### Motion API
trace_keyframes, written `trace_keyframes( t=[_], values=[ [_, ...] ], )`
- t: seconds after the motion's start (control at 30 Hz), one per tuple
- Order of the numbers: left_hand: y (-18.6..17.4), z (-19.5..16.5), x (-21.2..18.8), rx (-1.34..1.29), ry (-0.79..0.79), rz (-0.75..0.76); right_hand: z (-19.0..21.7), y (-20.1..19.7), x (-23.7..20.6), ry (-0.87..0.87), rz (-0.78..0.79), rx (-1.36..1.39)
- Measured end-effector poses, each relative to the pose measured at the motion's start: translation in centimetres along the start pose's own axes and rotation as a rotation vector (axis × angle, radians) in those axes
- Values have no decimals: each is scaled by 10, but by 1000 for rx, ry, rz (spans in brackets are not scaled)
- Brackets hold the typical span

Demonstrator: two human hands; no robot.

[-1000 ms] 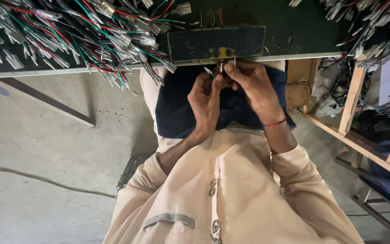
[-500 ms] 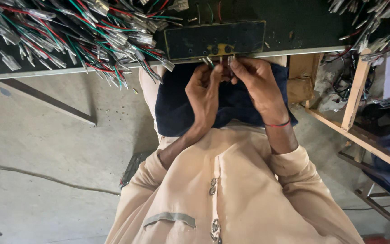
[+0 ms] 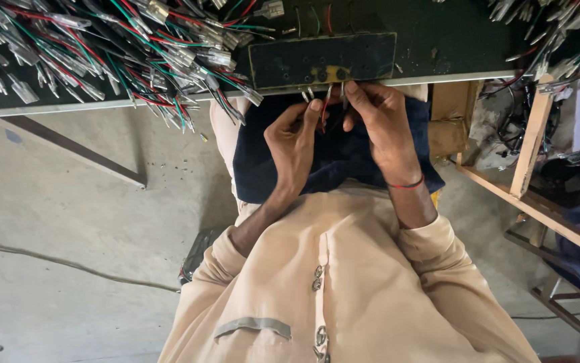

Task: The person sits at a workbench covered with wire harnesses and connector terminals. They pick up a connector, insert stripped red and green wire ends into it by hand, press the wires into place, and set the finished connector back on the table, repeating this with successive connectors.

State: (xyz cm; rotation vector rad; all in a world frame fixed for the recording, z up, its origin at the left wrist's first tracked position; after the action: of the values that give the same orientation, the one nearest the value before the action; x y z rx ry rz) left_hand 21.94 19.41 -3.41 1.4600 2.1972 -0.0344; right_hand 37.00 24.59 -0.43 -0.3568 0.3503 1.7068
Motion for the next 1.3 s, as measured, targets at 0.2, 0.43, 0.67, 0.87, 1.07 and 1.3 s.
trace_keyframes(
  t=[0.2, 0.43, 0.67, 0.87, 1.07, 1.3],
  values=[
    [0, 2, 1, 10, -29, 50, -5, -2, 0, 23, -18, -2],
    [-2, -2, 5, 13, -16, 72, -7, -4, -1, 35, -17, 11],
    [0, -6, 3, -11, 26, 77, -7, -3, -2, 76, 2, -71],
    [3, -10, 1, -37, 85, 27, -9, 6, -5, 29, 95, -71],
    [1, -12, -1, -3, 69, 1, -10, 15, -6, 24, 56, 20],
    [-3, -10, -1, 45, 71, 18, -10, 17, -8, 32, 55, -43]
  ],
)
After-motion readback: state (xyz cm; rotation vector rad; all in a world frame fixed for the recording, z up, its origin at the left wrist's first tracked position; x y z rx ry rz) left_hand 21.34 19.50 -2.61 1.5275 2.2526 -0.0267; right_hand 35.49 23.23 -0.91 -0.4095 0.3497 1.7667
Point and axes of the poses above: each hand's wrist, its own x-axis towards the middle knuckle, its own y-axis out of the palm, z = x × y, the point moved 3 cm from there along x, towards the middle knuckle, and after that the axes turned 9 degrees about -x, right-handed, at the moved point
